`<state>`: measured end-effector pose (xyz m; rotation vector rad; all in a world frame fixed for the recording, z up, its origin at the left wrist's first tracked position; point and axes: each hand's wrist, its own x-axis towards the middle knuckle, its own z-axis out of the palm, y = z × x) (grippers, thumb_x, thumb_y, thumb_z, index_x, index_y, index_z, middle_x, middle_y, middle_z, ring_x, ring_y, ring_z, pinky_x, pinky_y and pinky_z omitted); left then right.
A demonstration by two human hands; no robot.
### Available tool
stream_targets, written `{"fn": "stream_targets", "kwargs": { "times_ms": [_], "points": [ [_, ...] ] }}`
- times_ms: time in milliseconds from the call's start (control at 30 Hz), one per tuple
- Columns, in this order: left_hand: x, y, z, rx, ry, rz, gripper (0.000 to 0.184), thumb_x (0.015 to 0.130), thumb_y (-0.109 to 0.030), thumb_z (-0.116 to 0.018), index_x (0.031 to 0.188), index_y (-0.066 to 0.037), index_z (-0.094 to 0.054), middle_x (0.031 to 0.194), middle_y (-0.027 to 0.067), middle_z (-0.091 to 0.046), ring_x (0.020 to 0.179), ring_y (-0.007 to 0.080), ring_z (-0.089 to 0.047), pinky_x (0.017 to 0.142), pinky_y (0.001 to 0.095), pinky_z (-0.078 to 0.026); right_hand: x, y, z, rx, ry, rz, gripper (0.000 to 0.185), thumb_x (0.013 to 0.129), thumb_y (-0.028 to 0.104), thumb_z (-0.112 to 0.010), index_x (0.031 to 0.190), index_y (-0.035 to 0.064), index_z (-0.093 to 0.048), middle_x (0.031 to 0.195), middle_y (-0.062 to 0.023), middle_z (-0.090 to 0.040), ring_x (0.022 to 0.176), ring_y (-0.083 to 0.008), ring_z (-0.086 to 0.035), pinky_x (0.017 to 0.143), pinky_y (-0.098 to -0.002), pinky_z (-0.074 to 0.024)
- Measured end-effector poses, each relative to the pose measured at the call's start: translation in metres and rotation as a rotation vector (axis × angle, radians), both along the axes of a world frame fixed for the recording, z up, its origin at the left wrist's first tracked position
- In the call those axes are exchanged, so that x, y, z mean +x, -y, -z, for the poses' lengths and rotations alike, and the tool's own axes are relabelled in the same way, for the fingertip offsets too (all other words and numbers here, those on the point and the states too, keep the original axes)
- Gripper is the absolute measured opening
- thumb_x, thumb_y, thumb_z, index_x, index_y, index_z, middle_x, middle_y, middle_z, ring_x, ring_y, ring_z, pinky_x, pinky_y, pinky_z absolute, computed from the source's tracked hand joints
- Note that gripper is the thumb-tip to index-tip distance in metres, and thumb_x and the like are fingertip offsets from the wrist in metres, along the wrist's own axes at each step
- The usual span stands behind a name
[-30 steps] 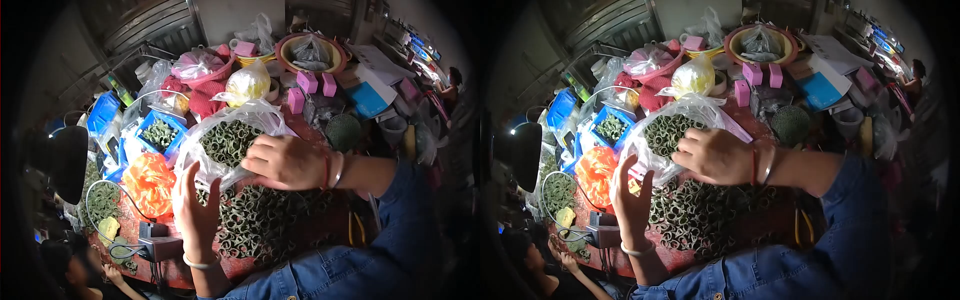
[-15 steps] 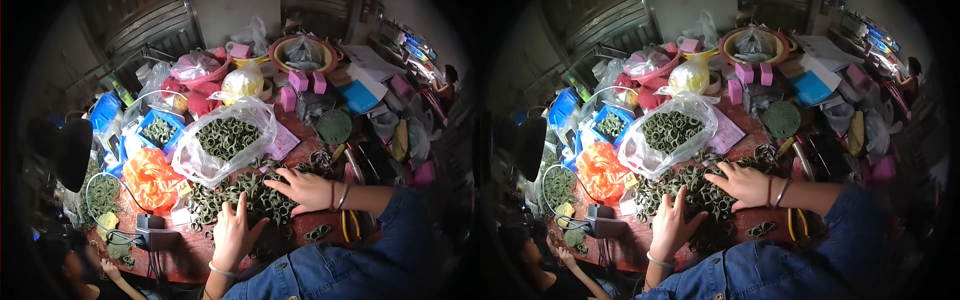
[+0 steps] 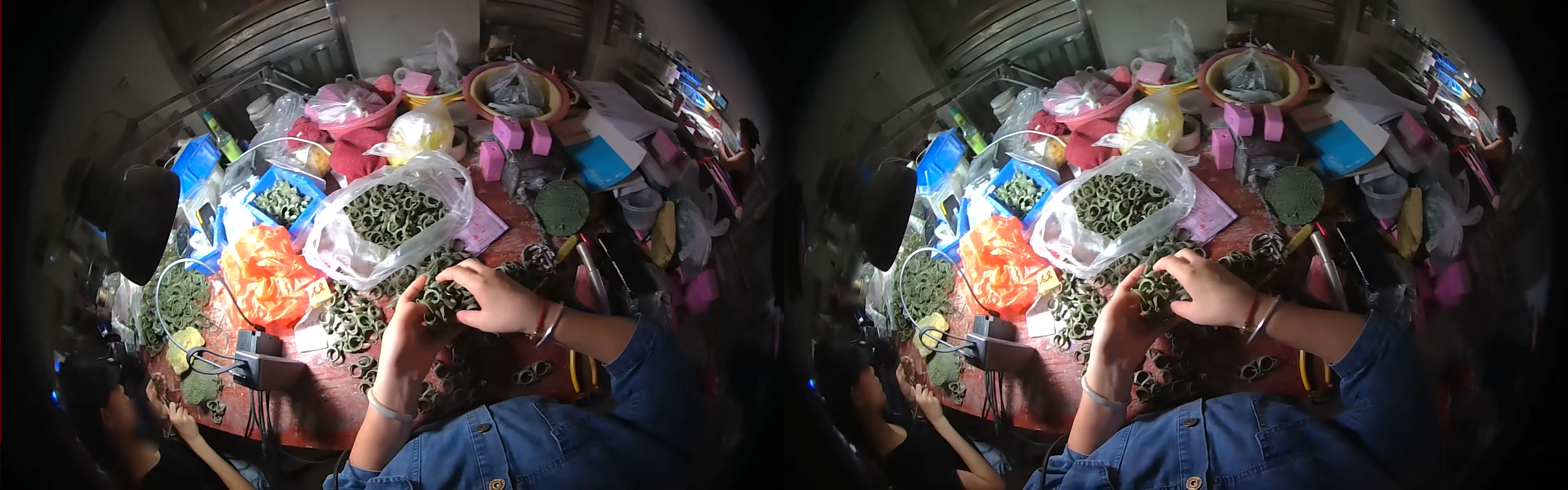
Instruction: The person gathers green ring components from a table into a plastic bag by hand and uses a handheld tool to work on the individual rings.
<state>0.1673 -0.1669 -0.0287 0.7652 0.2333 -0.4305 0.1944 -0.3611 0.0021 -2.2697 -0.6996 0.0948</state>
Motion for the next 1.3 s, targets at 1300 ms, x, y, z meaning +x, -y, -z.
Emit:
{"fn": "stream_targets", "kwargs": {
  "times_ms": [1300],
  "points": [
    [0.009,0.001,-0.002,-0.751,-0.320,0.011,0.041,0.100,-0.032,-0.051,0.136,-0.015,-0.058,0.138,0.0167,-0.057,0.135,0.0393,-0.049,0.113,0.0639,-0.037,-0.093,0.025,-0.154,0.995,-0.395,-0.644,0.052,0.106,0.030,-0.050,0.135,-0.0122,-0.053,0.114,-0.0272,-0.063,0.095,-0.0425,-0.064,0.079,-0.0480,-0.0525]
  ]
}}
